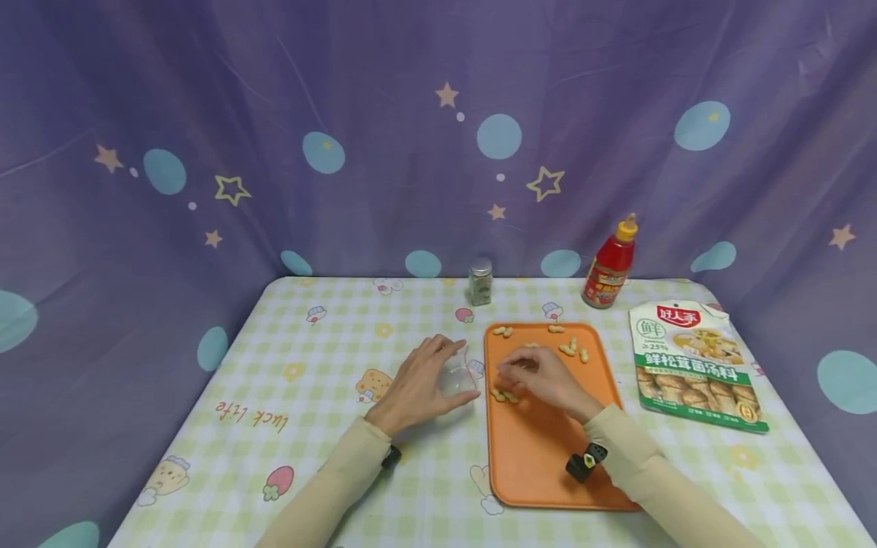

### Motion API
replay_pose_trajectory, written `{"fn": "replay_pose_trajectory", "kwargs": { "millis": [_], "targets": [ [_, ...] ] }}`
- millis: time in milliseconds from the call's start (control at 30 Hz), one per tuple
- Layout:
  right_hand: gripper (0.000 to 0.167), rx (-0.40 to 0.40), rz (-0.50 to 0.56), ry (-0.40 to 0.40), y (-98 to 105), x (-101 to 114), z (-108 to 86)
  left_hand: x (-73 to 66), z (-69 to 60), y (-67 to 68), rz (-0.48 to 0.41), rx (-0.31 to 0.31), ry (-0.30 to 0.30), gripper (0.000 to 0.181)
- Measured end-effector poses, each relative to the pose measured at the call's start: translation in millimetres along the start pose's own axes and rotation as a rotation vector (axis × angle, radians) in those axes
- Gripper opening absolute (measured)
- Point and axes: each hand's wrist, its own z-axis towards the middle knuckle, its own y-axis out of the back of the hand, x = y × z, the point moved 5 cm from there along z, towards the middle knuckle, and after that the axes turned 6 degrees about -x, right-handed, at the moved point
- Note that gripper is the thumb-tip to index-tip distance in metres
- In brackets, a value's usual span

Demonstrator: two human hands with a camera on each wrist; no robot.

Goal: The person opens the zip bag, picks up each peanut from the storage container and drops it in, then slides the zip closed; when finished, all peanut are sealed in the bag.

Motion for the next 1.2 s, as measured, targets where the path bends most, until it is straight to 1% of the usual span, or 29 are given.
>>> {"fn": "replay_pose_trajectory", "kwargs": {
  "millis": [67,233,367,467,600,700,900,1100,1200],
  "targets": [
    [0.024,-0.003,-0.054,0.017,3,-4,-1.7,0.1,1.0,-1.0,-0.009,0.010,0.006,0.089],
    [0.015,0.012,-0.132,0.024,8,-13,-6.4,-0.4,3.3,-2.5,-0.029,0.017,0.017,0.091],
    [0.013,0.052,-0.143,0.008,7,-21,-9.2,-1.0,4.7,-1.6,-0.033,0.008,0.003,0.088],
    [0.015,0.064,-0.149,0.014,6,-23,-10.0,0.5,5.7,0.5,-0.033,-0.001,0.000,0.086],
    [0.014,0.053,-0.164,0.030,4,-24,-10.2,3.9,7.2,3.0,-0.050,-0.006,0.014,0.085],
    [0.012,0.052,-0.177,0.036,2,-24,-10.2,5.6,7.7,2.6,-0.059,0.009,0.022,0.086],
    [0.010,0.064,-0.201,0.049,-3,-20,-9.7,7.5,7.2,3.2,-0.075,0.022,0.018,0.088],
    [0.007,0.056,-0.242,0.089,-4,-15,-11.0,9.7,6.5,3.7,-0.079,0.025,0.020,0.087],
    [0.009,0.051,-0.243,0.083,-3,-14,-10.9,10.4,6.5,3.7,-0.078,0.024,0.021,0.087]
  ]
}}
